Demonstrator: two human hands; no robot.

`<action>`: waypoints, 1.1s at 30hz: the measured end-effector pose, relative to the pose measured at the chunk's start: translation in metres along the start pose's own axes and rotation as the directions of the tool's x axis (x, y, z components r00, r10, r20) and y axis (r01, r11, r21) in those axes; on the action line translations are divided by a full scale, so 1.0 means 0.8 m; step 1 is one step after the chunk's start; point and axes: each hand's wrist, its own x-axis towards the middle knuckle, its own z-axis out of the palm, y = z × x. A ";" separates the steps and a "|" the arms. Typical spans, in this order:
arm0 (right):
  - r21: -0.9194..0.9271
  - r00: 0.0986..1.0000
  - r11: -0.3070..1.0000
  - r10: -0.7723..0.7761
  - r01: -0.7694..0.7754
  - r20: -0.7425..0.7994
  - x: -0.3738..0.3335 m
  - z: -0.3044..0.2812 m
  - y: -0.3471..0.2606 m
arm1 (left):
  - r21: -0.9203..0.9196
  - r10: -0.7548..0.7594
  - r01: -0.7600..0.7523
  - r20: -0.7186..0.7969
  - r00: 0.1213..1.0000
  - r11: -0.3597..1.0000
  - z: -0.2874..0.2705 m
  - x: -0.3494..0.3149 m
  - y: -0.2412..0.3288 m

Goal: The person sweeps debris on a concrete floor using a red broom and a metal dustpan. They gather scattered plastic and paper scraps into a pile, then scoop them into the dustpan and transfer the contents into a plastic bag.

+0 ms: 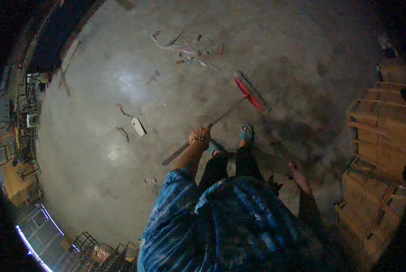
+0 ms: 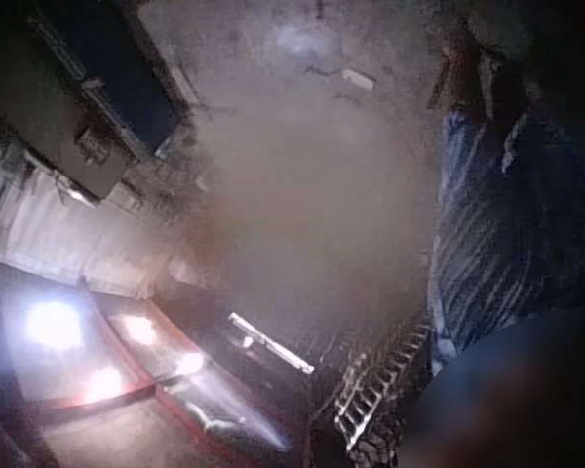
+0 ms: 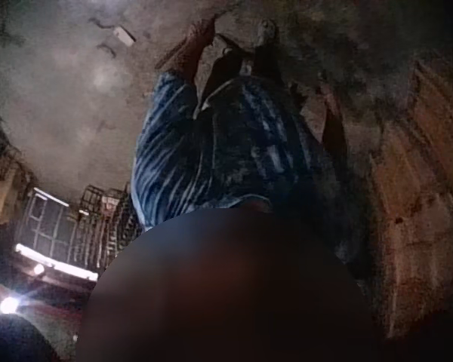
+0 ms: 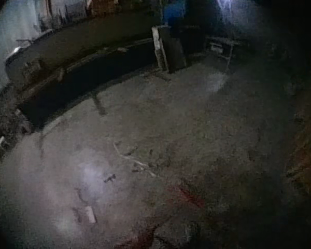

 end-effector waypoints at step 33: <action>0.123 0.939 0.969 0.167 -0.212 0.301 0.254 -0.029 -0.012 | -0.437 -0.432 0.456 0.159 0.888 0.775 -0.192 -0.095 -0.145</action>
